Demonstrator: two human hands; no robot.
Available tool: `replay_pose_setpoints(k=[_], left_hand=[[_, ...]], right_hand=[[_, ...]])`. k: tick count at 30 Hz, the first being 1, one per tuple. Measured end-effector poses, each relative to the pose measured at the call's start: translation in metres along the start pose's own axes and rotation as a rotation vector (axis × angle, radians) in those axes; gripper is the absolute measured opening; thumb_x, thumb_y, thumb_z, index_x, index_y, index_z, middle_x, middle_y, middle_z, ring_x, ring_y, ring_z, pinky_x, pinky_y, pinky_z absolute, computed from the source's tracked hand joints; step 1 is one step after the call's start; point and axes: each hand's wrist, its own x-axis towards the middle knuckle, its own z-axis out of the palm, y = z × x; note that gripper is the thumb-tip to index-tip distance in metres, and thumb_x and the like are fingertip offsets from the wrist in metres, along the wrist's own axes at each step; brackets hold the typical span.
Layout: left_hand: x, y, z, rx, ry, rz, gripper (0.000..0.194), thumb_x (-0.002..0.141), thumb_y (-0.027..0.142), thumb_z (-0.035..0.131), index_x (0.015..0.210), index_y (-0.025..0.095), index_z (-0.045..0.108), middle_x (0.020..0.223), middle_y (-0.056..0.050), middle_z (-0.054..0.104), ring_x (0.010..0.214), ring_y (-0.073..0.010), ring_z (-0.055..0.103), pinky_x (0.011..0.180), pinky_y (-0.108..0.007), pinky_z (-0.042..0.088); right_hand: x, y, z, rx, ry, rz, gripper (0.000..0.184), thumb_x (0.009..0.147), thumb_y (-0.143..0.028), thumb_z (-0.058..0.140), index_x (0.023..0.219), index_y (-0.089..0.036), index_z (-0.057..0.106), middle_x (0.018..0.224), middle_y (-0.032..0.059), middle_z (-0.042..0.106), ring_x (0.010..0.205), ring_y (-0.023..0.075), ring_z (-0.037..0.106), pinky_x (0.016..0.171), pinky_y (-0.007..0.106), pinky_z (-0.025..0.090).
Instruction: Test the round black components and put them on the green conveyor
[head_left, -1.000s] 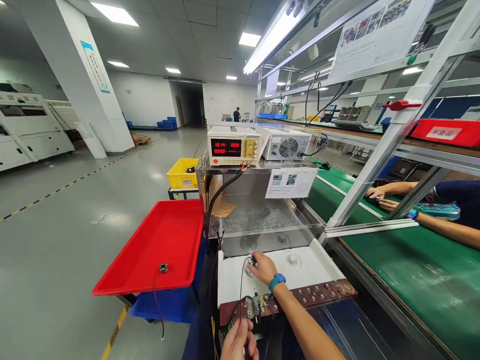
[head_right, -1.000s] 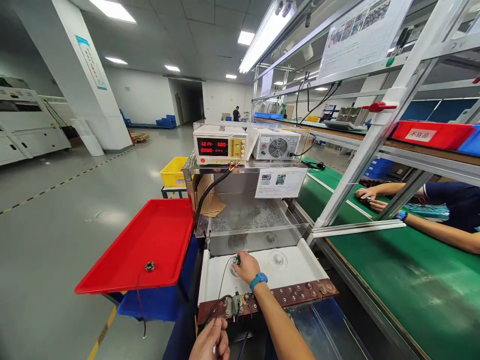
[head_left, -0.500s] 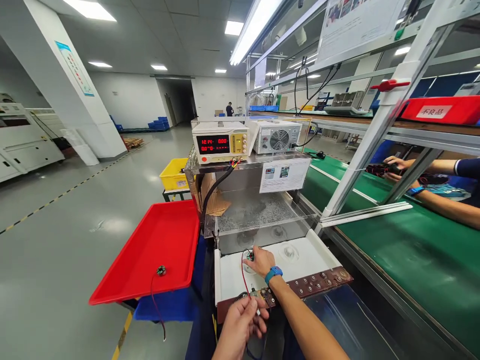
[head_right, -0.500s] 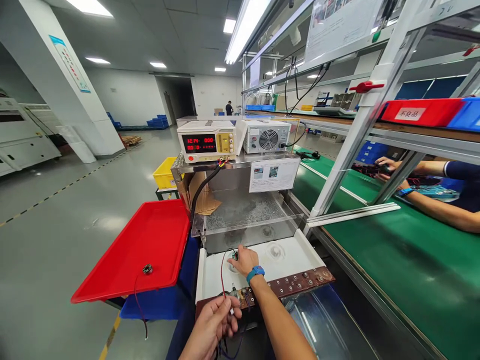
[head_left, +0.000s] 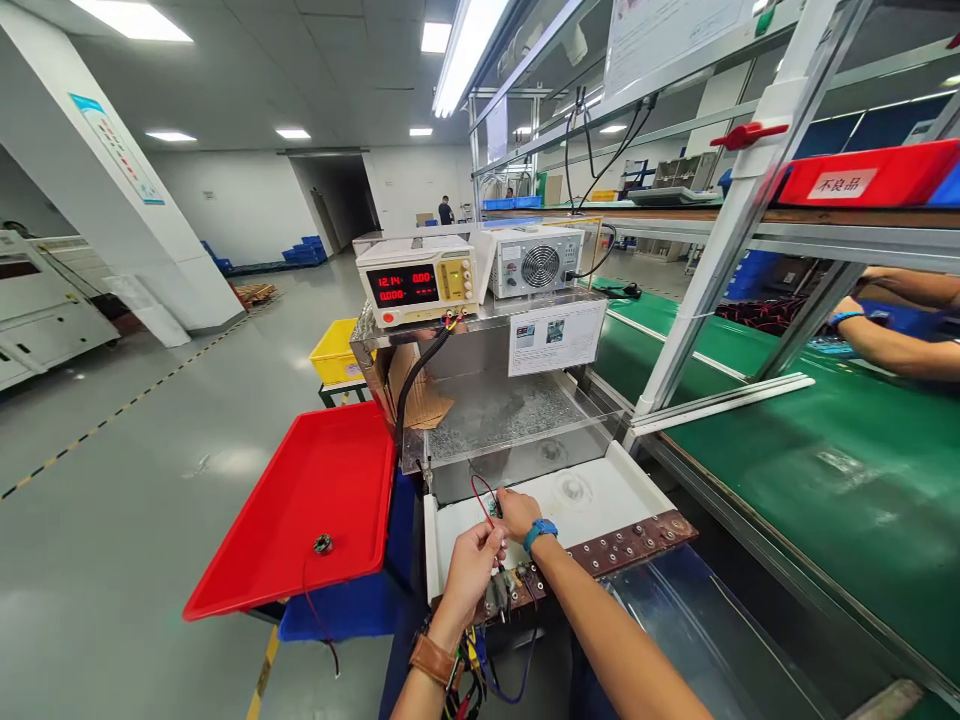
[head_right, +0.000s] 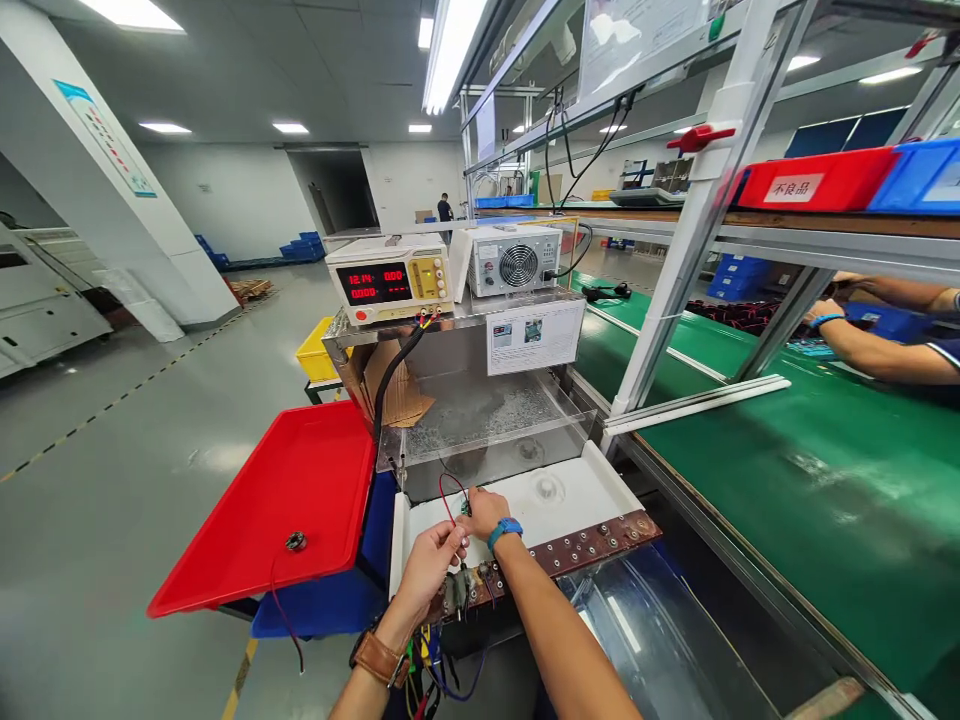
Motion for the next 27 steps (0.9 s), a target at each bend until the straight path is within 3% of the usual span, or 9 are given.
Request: replay_pose_setpoints(k=[4,11,27], left_hand=[[0.007,-0.014,0.007,0.162,-0.01,0.062,0.041,0.073,0.057,0.058,0.062,0.018,0.057,0.062,0.0,0.057,0.066,-0.0163,0.051,0.068,-0.029,0.038],[0.01,-0.03,0.015,0.419,-0.046,0.061,0.035,0.08,0.047,0.051,0.065,0.018,0.062,0.065,-0.001,0.062,0.068,-0.0175,0.052,0.068,-0.028,0.035],[0.013,-0.03,0.018,0.636,-0.046,-0.045,0.027,0.084,0.037,0.051,0.069,0.019,0.065,0.07,0.0,0.064,0.07,-0.0164,0.053,0.065,-0.027,0.031]], right_hand=[[0.004,0.002,0.003,0.002,-0.028,0.025,0.035,0.083,-0.04,0.065,0.109,-0.017,0.059,0.106,0.0125,0.071,0.097,0.0273,0.068,0.074,0.03,0.044],[0.01,0.008,0.01,0.072,-0.044,0.041,0.043,0.078,-0.043,0.071,0.11,-0.017,0.059,0.101,0.0114,0.072,0.093,0.0243,0.068,0.073,0.028,0.043],[0.01,0.01,0.019,0.103,-0.013,0.026,0.043,0.08,-0.042,0.065,0.113,-0.016,0.058,0.101,0.0118,0.072,0.093,0.0245,0.067,0.072,0.029,0.04]])
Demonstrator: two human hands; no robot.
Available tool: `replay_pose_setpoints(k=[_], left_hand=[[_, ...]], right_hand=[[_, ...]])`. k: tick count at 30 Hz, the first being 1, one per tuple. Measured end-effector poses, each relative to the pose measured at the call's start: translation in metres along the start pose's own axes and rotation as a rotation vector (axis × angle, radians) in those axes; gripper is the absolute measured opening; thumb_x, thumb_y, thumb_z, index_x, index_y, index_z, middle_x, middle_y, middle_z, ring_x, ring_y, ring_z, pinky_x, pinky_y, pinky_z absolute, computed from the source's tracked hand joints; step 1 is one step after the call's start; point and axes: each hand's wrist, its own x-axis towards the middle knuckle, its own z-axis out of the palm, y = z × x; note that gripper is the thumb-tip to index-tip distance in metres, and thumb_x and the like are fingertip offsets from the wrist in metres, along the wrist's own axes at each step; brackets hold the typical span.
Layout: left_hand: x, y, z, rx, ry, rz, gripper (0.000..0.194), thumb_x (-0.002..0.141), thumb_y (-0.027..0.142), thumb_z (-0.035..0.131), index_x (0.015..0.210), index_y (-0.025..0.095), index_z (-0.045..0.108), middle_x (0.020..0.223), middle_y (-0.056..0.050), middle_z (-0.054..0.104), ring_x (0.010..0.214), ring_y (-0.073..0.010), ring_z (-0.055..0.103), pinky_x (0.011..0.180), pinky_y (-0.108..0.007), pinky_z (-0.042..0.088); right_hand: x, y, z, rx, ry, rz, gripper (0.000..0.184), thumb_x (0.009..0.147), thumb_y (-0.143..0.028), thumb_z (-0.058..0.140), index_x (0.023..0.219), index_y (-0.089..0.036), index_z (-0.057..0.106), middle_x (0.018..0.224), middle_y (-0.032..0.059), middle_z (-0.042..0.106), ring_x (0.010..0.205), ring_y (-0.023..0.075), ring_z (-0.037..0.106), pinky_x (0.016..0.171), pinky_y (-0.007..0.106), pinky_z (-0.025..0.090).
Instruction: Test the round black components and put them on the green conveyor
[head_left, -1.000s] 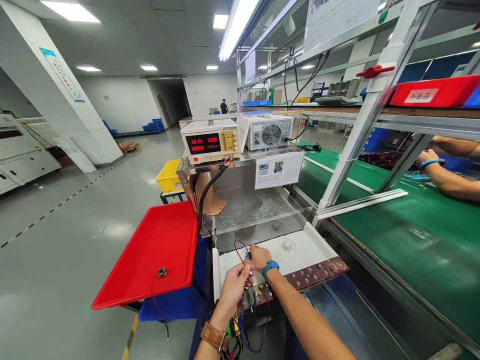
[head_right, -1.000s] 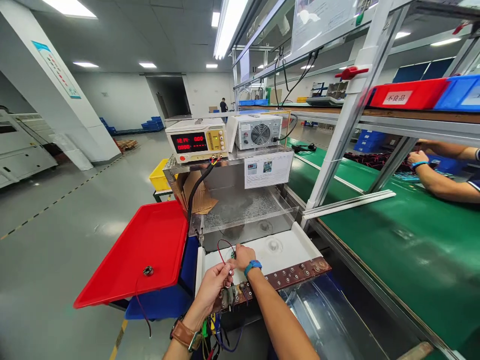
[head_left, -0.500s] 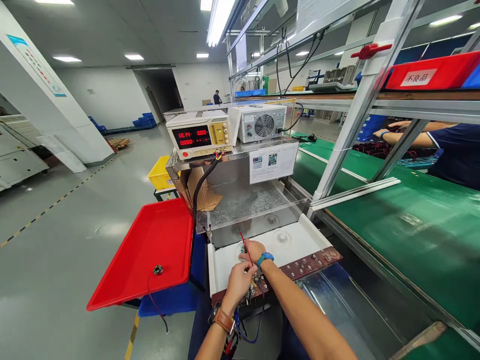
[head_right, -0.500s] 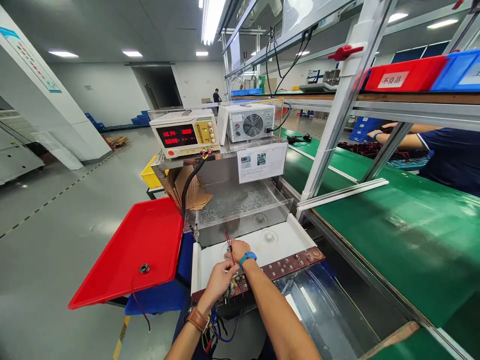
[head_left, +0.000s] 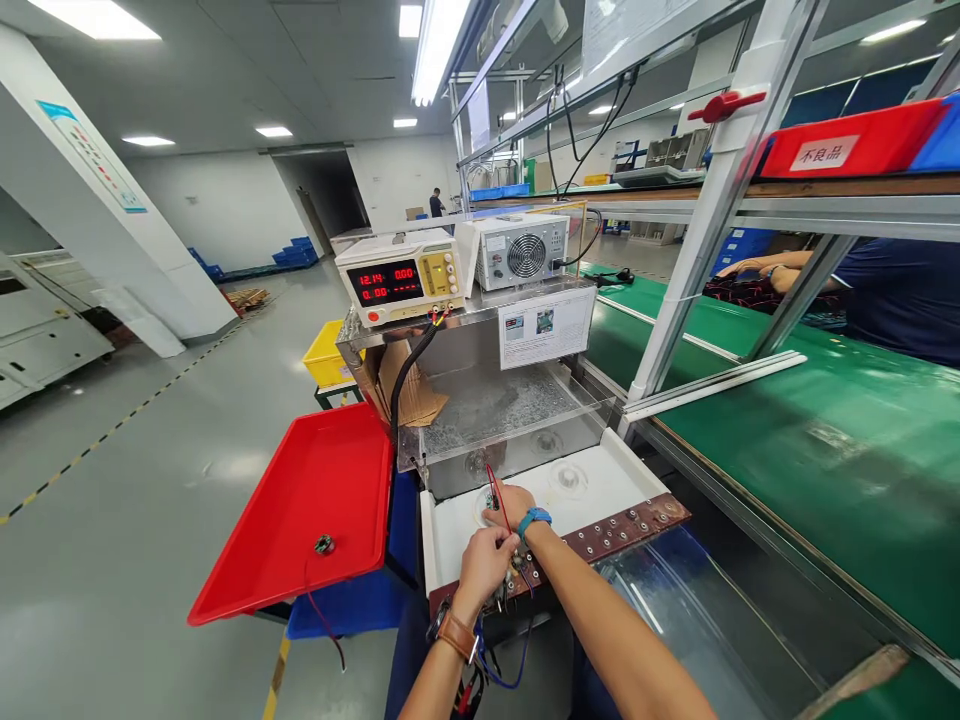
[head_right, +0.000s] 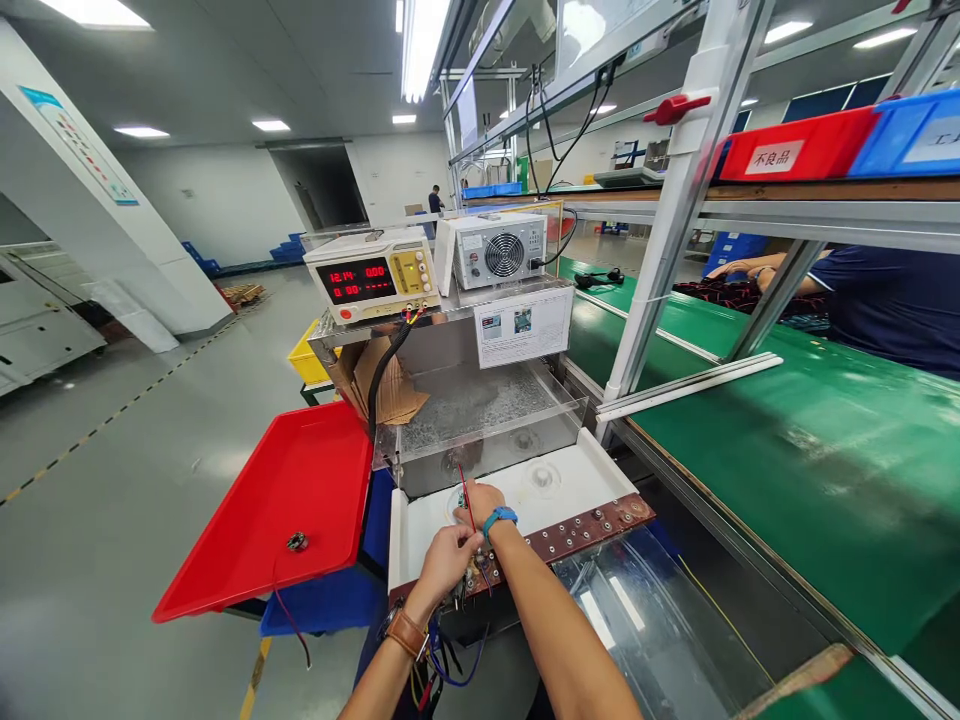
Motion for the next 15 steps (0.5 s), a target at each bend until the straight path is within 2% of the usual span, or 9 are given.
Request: replay_pose_setpoints(k=[7,15], left_hand=[[-0.004,0.006,-0.004,0.033,-0.006,-0.026,0.025,0.084,0.035,0.053,0.071,0.018,0.067,0.072,-0.002,0.067,0.072,-0.0177,0.056,0.065,-0.028,0.03],[-0.011,0.012,-0.006,0.06,0.045,-0.068,0.023,0.082,0.034,0.056,0.076,0.02,0.073,0.081,-0.004,0.075,0.079,-0.0206,0.062,0.067,-0.03,0.033]], right_hand=[[0.001,0.001,0.005,0.03,0.033,0.008,0.043,0.077,-0.04,0.065,0.112,-0.015,0.059,0.097,0.0119,0.073,0.091,0.0253,0.068,0.072,0.03,0.041],[0.0,0.0,0.009,0.061,0.046,-0.016,0.037,0.077,-0.036,0.063,0.109,-0.016,0.059,0.096,0.0126,0.073,0.091,0.0281,0.068,0.072,0.031,0.042]])
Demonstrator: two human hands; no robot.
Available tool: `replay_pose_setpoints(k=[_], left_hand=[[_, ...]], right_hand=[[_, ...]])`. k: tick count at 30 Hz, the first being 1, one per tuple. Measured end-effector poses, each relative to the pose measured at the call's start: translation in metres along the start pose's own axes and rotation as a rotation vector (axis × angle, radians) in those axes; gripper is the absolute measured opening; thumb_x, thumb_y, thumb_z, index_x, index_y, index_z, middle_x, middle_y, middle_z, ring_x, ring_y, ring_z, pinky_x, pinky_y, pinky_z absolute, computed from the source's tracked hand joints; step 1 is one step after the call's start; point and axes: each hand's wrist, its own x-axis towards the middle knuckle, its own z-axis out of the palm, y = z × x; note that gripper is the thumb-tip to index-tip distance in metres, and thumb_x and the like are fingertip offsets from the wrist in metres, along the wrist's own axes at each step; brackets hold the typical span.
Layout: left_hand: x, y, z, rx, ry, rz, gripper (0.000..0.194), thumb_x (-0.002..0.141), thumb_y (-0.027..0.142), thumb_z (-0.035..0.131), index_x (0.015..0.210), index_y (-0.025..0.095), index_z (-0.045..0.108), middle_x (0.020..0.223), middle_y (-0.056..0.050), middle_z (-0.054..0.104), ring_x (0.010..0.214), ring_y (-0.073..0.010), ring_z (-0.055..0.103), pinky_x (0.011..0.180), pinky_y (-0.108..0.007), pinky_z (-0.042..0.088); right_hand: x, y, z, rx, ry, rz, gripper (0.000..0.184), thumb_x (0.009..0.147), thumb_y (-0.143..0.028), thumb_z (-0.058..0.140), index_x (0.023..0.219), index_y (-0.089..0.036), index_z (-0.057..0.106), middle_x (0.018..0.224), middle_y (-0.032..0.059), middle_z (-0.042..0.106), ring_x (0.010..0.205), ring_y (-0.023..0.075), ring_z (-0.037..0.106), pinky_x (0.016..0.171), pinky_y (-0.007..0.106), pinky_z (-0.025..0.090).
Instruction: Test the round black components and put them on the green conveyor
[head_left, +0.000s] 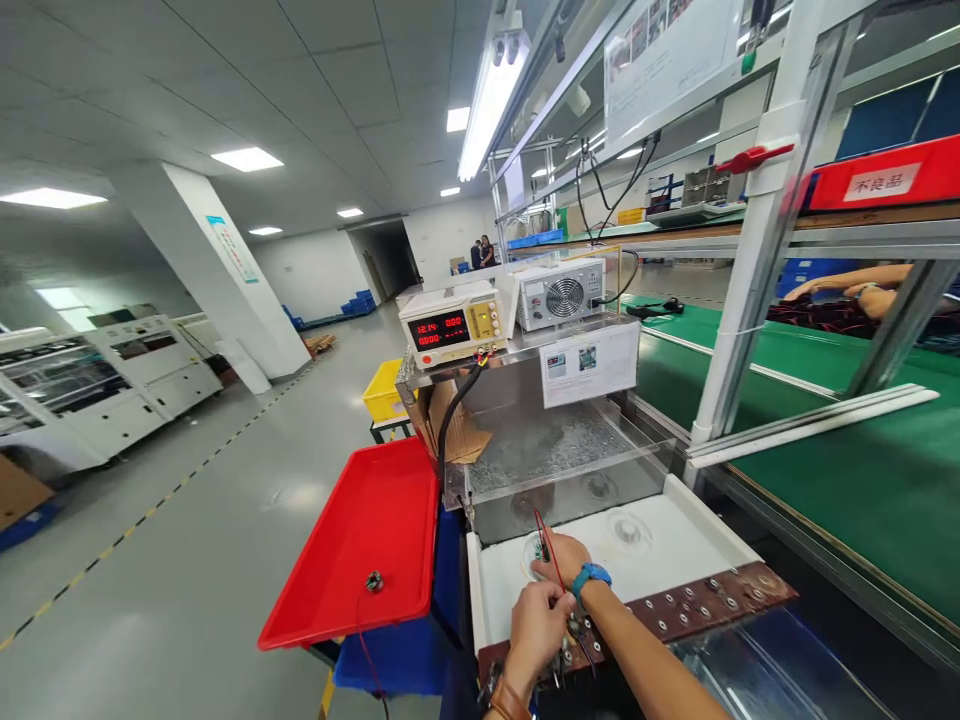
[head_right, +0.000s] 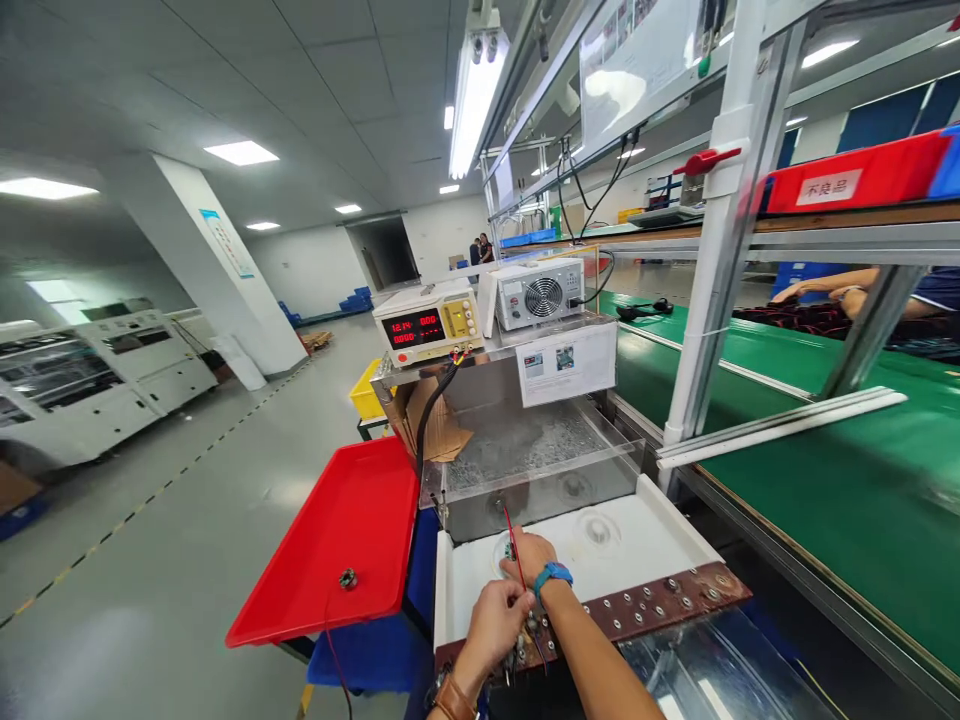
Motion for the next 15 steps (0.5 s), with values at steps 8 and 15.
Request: replay_pose_setpoints(k=[8,15], left_hand=[[0.001,-0.002,0.001,0.006,0.007,-0.001,0.023,0.082,0.034,0.056,0.076,0.02,0.073,0.084,-0.006,0.075,0.083,-0.0228,0.063,0.07,-0.031,0.036],[-0.001,-0.001,0.0,0.031,0.007,0.008,0.023,0.084,0.034,0.054,0.077,0.021,0.072,0.085,-0.006,0.074,0.082,-0.0223,0.062,0.07,-0.031,0.034]], right_hand=[[-0.002,-0.005,-0.006,0.0,-0.006,-0.002,0.037,0.076,-0.033,0.062,0.109,-0.016,0.059,0.098,0.0132,0.073,0.092,0.0288,0.068,0.072,0.032,0.041],[-0.003,-0.006,-0.009,0.015,-0.018,0.013,0.036,0.076,-0.034,0.063,0.107,-0.017,0.058,0.096,0.011,0.072,0.093,0.028,0.068,0.075,0.032,0.042]])
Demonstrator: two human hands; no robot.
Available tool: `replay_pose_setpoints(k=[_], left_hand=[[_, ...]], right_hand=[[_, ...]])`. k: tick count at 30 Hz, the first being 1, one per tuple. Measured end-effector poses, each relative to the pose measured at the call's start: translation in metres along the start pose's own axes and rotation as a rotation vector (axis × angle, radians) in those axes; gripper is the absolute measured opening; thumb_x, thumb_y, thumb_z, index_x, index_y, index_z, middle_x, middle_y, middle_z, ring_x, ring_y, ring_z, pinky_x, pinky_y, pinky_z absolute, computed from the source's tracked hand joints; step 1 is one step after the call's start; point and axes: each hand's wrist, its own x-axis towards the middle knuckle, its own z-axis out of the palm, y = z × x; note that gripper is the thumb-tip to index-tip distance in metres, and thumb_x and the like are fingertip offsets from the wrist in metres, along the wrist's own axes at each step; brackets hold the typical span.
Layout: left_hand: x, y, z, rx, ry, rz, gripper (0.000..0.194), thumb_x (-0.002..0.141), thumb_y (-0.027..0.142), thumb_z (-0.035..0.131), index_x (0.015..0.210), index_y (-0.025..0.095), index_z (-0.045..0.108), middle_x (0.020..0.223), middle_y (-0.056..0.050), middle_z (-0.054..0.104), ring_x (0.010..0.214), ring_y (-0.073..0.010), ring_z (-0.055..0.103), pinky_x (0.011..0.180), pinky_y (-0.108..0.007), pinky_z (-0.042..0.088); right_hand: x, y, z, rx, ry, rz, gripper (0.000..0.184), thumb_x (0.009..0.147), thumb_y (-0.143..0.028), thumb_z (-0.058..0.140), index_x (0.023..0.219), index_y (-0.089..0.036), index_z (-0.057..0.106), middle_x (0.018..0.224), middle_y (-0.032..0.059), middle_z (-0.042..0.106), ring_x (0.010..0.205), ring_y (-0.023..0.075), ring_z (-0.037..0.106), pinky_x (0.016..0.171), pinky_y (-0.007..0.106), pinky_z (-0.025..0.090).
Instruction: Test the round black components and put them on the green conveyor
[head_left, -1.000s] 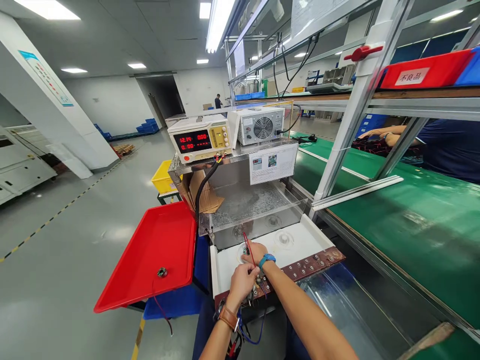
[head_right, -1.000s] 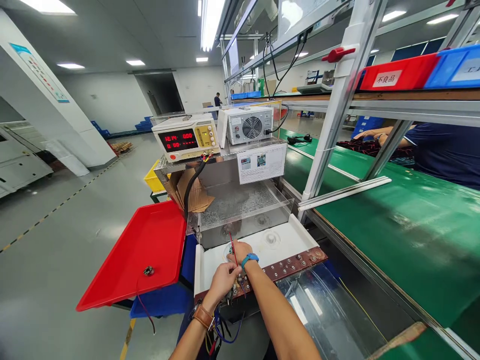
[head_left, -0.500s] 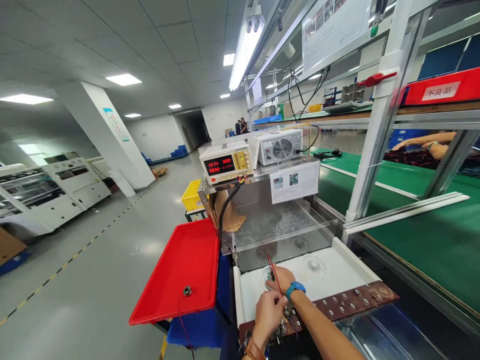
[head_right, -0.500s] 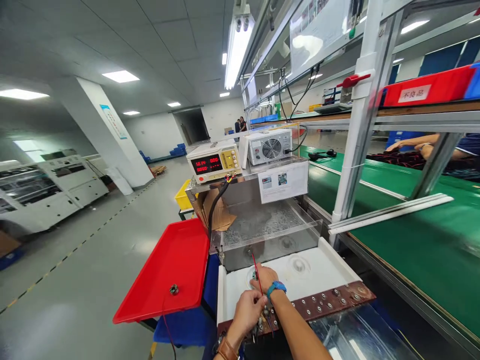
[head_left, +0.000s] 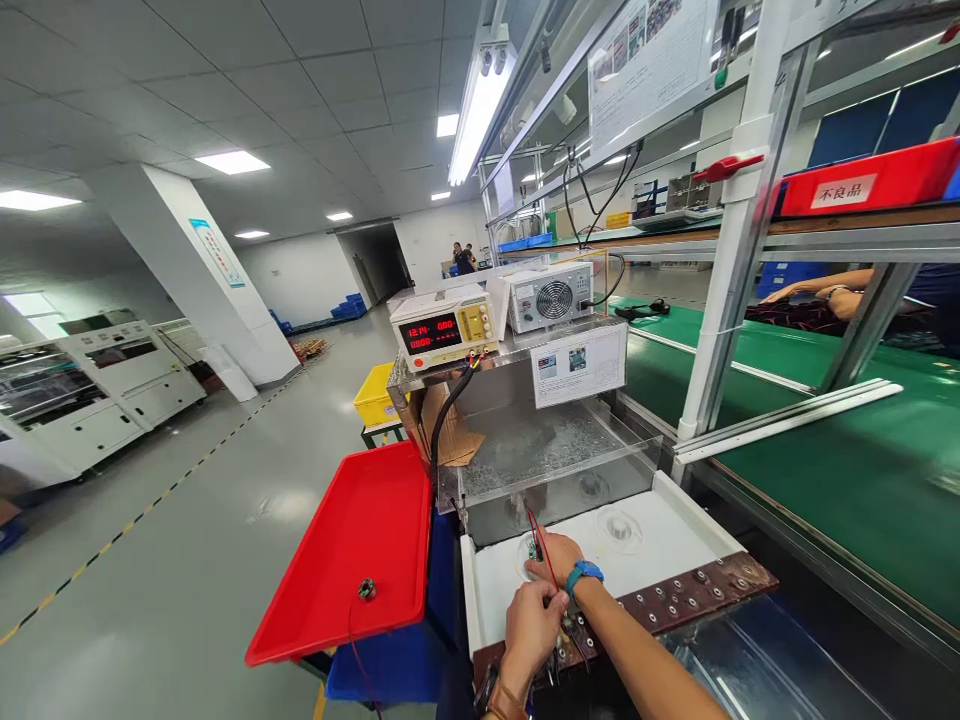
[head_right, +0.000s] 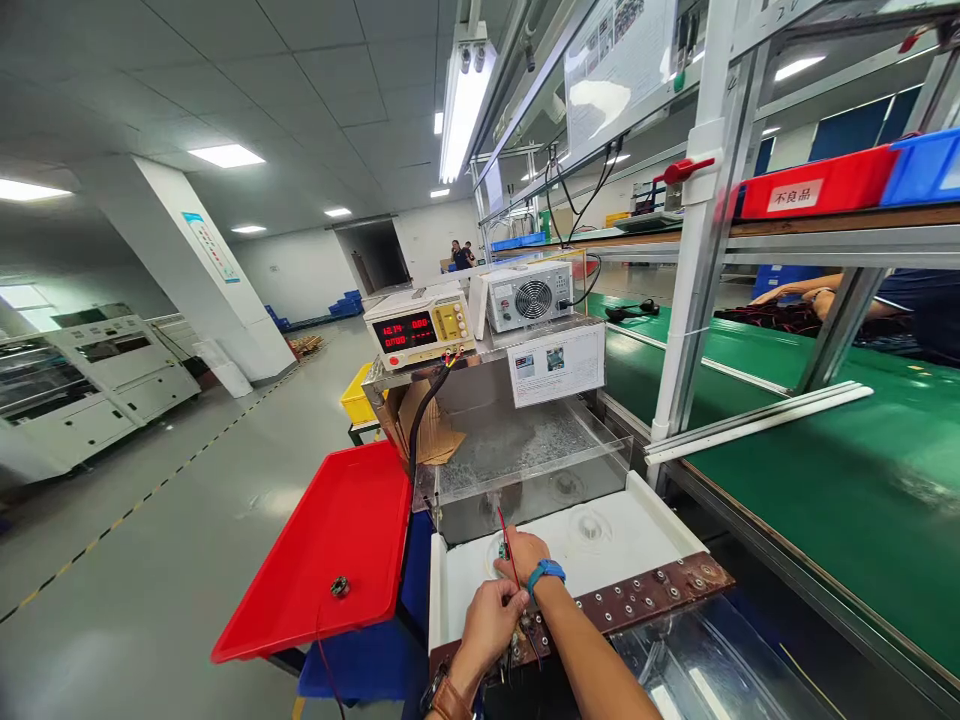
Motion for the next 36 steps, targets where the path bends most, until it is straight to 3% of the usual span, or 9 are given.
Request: replay_pose_setpoints(k=[11,36], left_hand=[[0.0019,-0.0007,0.0001,0.006,-0.032,0.015,0.024,0.086,0.035,0.053,0.077,0.021,0.071,0.081,-0.003,0.072,0.078,-0.0187,0.059,0.066,-0.027,0.03],[-0.0007,0.0021,-0.0021,0.031,-0.026,-0.001,0.025,0.086,0.035,0.052,0.081,0.02,0.072,0.087,-0.003,0.074,0.086,-0.0196,0.063,0.073,-0.028,0.037]], right_hand=[[0.0019,0.0039,0.0014,-0.018,-0.009,0.014,0.043,0.078,-0.039,0.067,0.114,-0.016,0.058,0.1,0.0117,0.073,0.095,0.0267,0.068,0.075,0.03,0.042],[0.005,0.006,0.0068,-0.003,-0.005,0.011,0.041,0.076,-0.039,0.065,0.109,-0.016,0.059,0.097,0.0121,0.073,0.092,0.0282,0.067,0.073,0.032,0.042]])
